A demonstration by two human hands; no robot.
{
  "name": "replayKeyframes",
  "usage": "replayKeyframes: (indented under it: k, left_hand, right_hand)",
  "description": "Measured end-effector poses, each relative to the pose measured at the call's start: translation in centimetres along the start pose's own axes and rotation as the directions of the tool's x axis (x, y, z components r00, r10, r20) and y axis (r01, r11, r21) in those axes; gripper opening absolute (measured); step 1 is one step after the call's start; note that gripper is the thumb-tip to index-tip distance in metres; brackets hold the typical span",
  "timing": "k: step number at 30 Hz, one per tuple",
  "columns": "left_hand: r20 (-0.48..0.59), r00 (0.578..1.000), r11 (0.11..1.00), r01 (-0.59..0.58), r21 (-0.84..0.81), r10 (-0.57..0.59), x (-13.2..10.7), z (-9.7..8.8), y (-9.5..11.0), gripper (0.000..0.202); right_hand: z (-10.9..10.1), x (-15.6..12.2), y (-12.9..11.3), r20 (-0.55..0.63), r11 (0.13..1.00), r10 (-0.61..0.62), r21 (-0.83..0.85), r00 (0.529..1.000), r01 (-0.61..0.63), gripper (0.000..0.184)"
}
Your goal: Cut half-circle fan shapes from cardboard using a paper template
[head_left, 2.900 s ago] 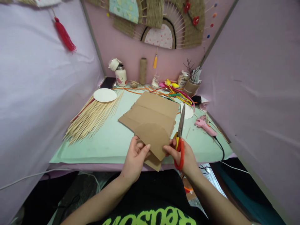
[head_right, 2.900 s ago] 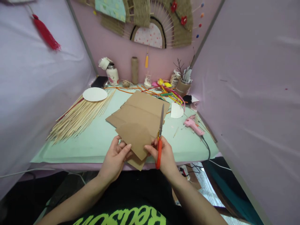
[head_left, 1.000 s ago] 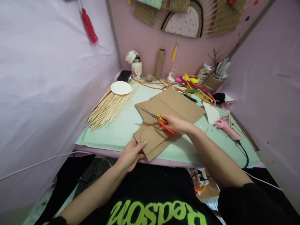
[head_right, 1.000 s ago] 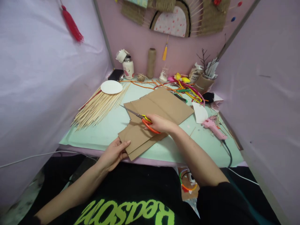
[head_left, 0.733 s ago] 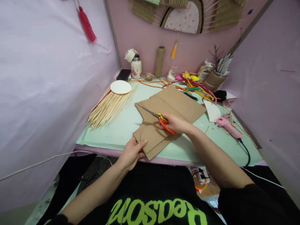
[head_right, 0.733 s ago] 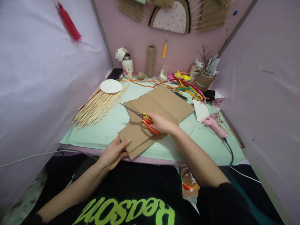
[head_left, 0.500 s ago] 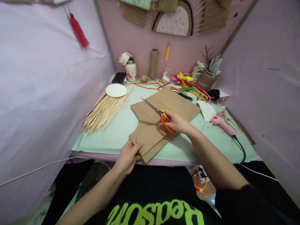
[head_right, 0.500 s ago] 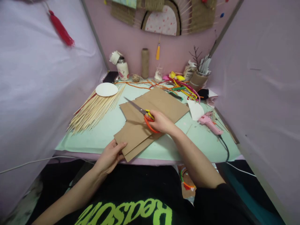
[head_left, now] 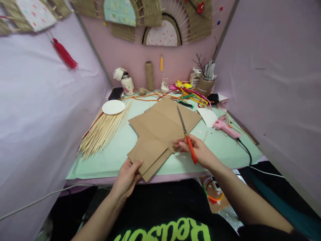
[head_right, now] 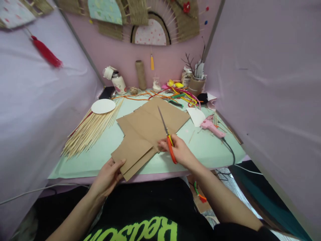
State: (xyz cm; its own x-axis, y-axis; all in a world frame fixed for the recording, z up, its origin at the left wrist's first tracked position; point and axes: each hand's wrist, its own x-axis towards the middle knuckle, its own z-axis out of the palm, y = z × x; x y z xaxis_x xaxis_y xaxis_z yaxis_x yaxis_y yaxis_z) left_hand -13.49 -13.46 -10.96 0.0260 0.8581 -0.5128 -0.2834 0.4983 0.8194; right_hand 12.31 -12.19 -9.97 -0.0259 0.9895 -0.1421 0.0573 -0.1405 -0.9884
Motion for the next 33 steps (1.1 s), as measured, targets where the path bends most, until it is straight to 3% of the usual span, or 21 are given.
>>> replayKeyframes:
  k: [4,8,14,19,23,27,29,30,31,33]
  left_hand:
    - [-0.032,0.999,0.999,0.011,0.042,-0.009,-0.1,0.1,0.1,0.038]
    - [-0.029,1.0,0.998,0.009,0.054,-0.008,-0.1,0.2,0.1,0.04]
    - [-0.036,0.999,0.998,0.013,0.063,-0.011,0.0,0.2,0.1,0.035]
    - [-0.038,0.999,0.997,0.01,0.072,-0.007,-0.1,0.1,0.2,0.033]
    - [-0.027,1.0,0.997,0.018,0.078,-0.015,-0.2,0.2,0.1,0.033]
    - [0.093,0.994,0.976,0.033,0.214,-0.054,0.0,-1.0,0.8,0.041]
    - [0.128,0.988,0.901,0.025,0.433,-0.089,0.1,-2.2,1.8,0.039]
    - [0.103,0.992,0.819,0.004,0.574,-0.077,0.1,-2.8,2.4,0.036]
    - [0.055,0.998,0.702,-0.025,0.712,-0.02,0.1,-3.3,3.0,0.034]
    - [-0.001,0.978,0.438,-0.093,0.894,0.209,-0.1,-3.6,4.0,0.035]
  right_hand:
    - [1.3,0.5,0.1,0.09,0.998,-0.03,-0.044,0.995,0.034,0.029]
    - [1.9,1.3,-0.5,0.144,0.961,-0.044,-0.264,0.989,0.082,0.019]
    - [2.8,0.4,-1.5,0.237,0.749,-0.038,-0.636,0.971,0.185,0.015]
    - [4.0,-0.4,-1.8,0.296,0.63,-0.116,-0.716,0.948,0.301,0.014]
    - [3.8,-0.1,-1.2,0.275,0.657,-0.129,-0.696,0.953,0.29,0.013]
    - [3.1,0.5,0.4,0.154,0.845,-0.094,-0.51,0.984,0.16,0.011]
    - [2.8,0.8,1.2,0.095,0.933,-0.065,-0.347,0.993,0.094,0.01]
    - [2.8,0.9,1.5,0.076,0.957,-0.057,-0.279,0.995,0.076,0.011]
    - [2.8,1.0,1.7,0.065,0.97,-0.055,-0.232,0.996,0.069,0.013]
    - [2.8,1.2,1.9,0.05,0.978,-0.05,-0.198,0.997,0.059,0.015]
